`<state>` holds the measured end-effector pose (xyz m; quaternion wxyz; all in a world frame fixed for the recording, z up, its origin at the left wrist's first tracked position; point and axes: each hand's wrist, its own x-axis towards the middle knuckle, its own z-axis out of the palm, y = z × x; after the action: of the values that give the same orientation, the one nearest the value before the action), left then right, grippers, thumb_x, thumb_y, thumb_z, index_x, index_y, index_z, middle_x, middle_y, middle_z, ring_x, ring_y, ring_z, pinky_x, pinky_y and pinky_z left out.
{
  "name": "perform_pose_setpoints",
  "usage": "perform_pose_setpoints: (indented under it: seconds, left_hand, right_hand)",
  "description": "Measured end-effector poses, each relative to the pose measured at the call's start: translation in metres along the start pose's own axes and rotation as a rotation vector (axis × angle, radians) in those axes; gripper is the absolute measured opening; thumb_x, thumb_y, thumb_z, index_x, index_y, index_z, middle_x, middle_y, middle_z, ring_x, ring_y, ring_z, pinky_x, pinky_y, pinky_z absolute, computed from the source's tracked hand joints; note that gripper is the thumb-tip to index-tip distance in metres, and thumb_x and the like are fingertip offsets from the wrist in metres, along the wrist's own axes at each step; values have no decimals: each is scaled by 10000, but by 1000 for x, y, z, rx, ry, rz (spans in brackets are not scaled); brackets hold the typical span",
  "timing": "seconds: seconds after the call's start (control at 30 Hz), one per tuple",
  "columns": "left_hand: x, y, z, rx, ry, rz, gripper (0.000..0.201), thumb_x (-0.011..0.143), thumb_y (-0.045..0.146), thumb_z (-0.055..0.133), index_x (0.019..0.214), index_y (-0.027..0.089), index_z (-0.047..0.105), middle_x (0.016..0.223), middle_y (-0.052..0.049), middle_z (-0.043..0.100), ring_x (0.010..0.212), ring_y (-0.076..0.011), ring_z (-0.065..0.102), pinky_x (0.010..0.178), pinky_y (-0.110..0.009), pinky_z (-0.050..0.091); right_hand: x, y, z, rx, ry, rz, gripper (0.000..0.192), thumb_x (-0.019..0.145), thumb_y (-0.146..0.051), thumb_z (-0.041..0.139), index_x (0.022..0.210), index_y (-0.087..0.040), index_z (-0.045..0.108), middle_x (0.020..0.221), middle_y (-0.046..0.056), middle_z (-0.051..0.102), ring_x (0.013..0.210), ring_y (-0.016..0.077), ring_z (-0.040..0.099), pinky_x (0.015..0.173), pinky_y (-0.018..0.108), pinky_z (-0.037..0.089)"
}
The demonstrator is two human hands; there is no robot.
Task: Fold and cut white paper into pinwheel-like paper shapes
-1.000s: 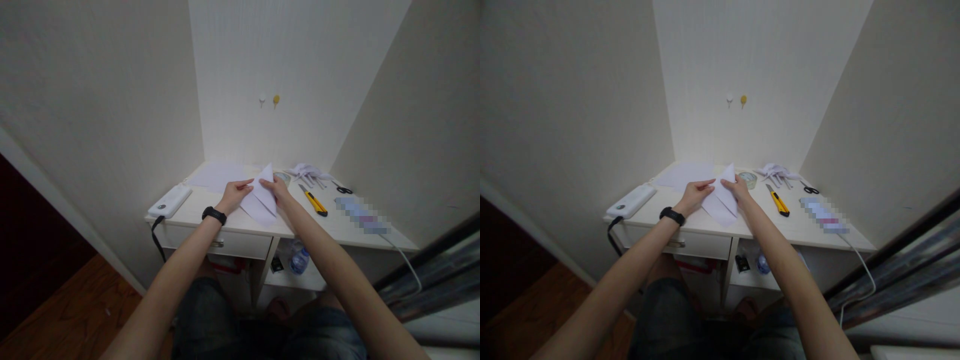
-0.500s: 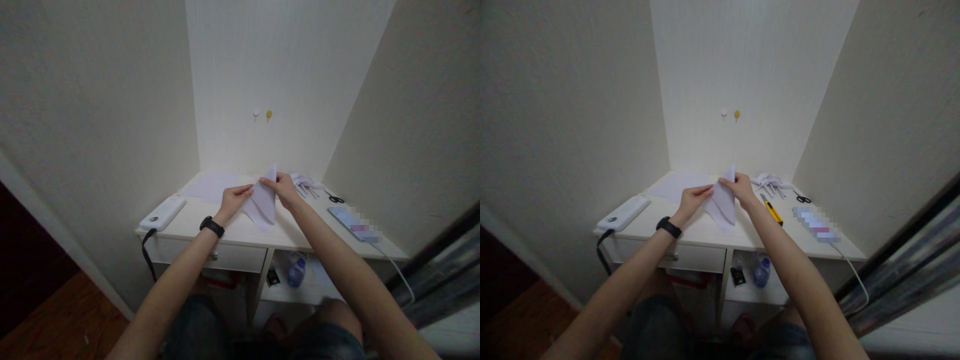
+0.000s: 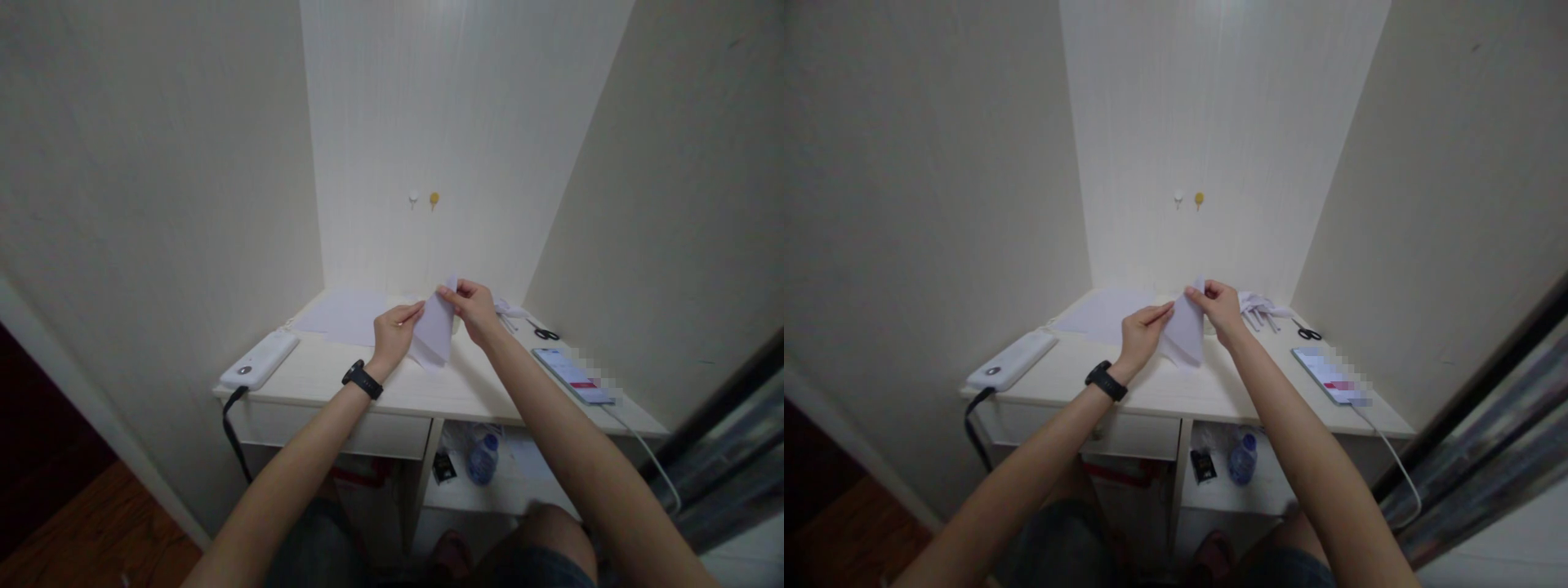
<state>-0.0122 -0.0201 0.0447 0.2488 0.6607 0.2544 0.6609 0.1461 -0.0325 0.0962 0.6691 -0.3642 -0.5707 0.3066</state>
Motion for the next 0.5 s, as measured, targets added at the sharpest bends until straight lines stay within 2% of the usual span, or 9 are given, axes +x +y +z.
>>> perform_pose_setpoints:
  seconds: [0.07,0.17,0.23,0.37,0.5]
  left_hand:
    - [6,-1,5,-9,0,-30,178,843,233,693,993,230,788,1038,-49,765,958,-197,698,901,-319,523]
    - [25,-6,9,-46,-64,-147,191,820,218,711,994,203,789,1033,-67,766,964,-212,698,909,-334,522]
    - [41,-11,9,-77,-172,-252,195,786,195,738,972,172,791,993,-90,771,908,-216,702,874,-344,529]
    - [67,-26,3,-178,-462,-493,225,700,193,809,913,123,793,873,-125,771,705,-185,677,708,-322,532]
    - [65,-47,-5,-206,-634,-635,228,621,230,855,821,137,800,811,-118,769,624,-163,649,575,-267,497]
  right_hand:
    - [7,-3,-2,-5,9,9,362,571,-478,839,684,-189,652,626,-12,597,577,123,488,512,238,360]
    - [22,-2,-8,10,36,111,311,565,-395,838,686,-183,645,633,-3,611,572,130,513,503,240,381]
    - [33,3,-13,26,68,221,246,572,-300,816,674,-177,629,621,0,610,566,135,531,496,243,405]
    - [41,26,-22,106,175,449,175,595,-126,730,665,-179,578,606,9,600,572,143,554,498,251,479]
    - [24,59,-27,142,205,590,154,639,-103,689,737,-177,595,668,43,642,593,160,586,510,275,537]
